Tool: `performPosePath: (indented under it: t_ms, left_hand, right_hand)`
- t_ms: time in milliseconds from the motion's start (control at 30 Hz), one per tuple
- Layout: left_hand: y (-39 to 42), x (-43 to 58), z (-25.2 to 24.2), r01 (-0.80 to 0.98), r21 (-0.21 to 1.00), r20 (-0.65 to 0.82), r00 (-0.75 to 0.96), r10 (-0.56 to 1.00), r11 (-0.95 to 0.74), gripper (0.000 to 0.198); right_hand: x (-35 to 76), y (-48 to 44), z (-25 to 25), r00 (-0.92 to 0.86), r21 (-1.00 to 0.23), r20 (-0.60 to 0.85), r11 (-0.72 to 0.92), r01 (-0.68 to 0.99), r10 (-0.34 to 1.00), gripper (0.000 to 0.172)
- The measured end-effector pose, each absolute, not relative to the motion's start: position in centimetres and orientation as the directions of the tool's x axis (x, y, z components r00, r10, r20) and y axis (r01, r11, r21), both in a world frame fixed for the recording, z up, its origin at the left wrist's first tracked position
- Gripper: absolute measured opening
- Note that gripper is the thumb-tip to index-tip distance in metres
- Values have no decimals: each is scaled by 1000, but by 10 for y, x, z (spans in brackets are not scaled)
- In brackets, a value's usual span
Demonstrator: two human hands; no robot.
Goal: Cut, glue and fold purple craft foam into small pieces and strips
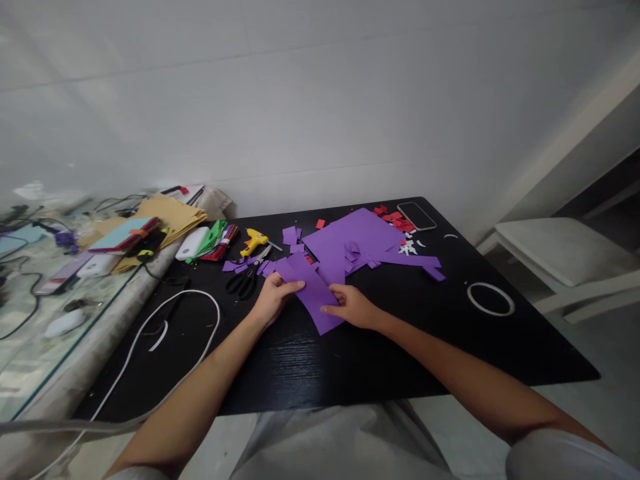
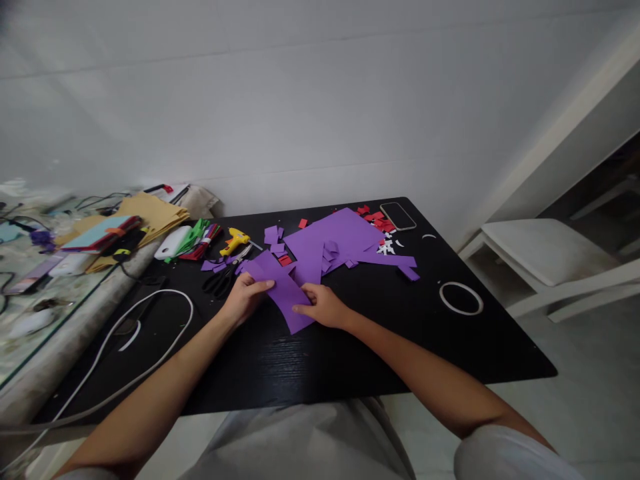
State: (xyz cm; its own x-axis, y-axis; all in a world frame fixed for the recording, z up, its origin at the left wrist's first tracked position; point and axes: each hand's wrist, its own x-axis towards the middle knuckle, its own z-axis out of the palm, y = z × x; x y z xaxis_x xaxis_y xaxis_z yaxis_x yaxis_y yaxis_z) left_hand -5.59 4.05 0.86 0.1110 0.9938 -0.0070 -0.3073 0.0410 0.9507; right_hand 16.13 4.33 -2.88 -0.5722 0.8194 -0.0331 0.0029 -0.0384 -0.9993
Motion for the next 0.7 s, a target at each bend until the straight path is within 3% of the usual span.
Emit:
performPosePath:
  t_ms: [133,400,700]
  left_hand:
    - [43,-57,8,-367,927,-36,128,991,81,31]
    - [36,-52,8,-289,942,-84,287,954,170,26]
    - [39,-55,18,-440,877,-133,166,977,194,29]
  right_hand:
    - [161,43,-29,-577,-999,-35,-41,3,816,40]
    - [162,43,-25,-574,-999,-35,-19,34,818,38]
    - [162,43,-26,-582,-999,-38,-13,47,812,37]
